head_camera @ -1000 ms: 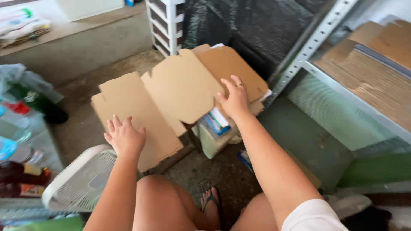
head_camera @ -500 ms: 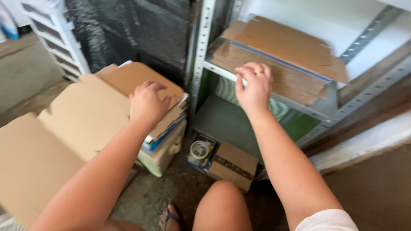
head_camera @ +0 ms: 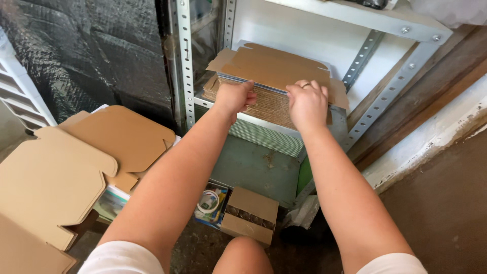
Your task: The person repeatedly picks up flat cardboard pieces from a metal shelf and stacks them on a pile on the floor. The person handles the cardboard by hand, aligning the pieces as they are added to the stack.
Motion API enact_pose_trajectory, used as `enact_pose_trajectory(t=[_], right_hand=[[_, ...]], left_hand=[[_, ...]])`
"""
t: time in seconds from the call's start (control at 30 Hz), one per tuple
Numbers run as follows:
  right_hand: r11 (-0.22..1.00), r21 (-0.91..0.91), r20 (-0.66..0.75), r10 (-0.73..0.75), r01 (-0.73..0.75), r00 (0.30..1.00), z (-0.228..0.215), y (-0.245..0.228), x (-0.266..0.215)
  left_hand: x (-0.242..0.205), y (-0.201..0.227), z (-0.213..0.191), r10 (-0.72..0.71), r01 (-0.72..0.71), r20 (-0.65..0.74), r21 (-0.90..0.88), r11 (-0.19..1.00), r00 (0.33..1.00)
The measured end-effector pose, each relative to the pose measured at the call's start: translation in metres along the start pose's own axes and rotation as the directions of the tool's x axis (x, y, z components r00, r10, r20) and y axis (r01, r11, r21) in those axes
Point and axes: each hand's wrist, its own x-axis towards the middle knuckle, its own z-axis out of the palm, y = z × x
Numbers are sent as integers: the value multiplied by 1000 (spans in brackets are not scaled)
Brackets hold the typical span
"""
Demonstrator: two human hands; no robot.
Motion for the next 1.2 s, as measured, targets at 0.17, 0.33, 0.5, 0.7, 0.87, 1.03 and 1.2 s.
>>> enact_pose_trajectory(t=[0.17,0.33,0.5,0.7,0.87,1.03,1.2], right_hand=[[998,-64,-88,1,-7,996,-11,-9,-5],[998,-66,-173,0,-12,985,-17,-19,-20],[859,449,-236,378,-245,895,-22,-65,-42],[-484,709,694,606,-512,388,-52,-125,-8],[-666,702,703,587,-254,402,-13,-105,3],[-761,632,750,553,-148,362,-7,-94,2],[-787,595,775,506,-165,378,-11,-85,-14]], left_hand=[[0,-1,14,-67,72,101,-51,996,993],[-12,7,15,-108,122,89,-172,977,990],[-2,-1,21,-95,86,-10,-349,933,995],[-21,7,24,-111,75,-64,-407,910,992],[-25,-9,18,-23,8,-45,-321,947,999],[-46,-29,-16,149,-112,86,-335,935,985],[-61,-42,-64,105,-16,162,-472,881,981]])
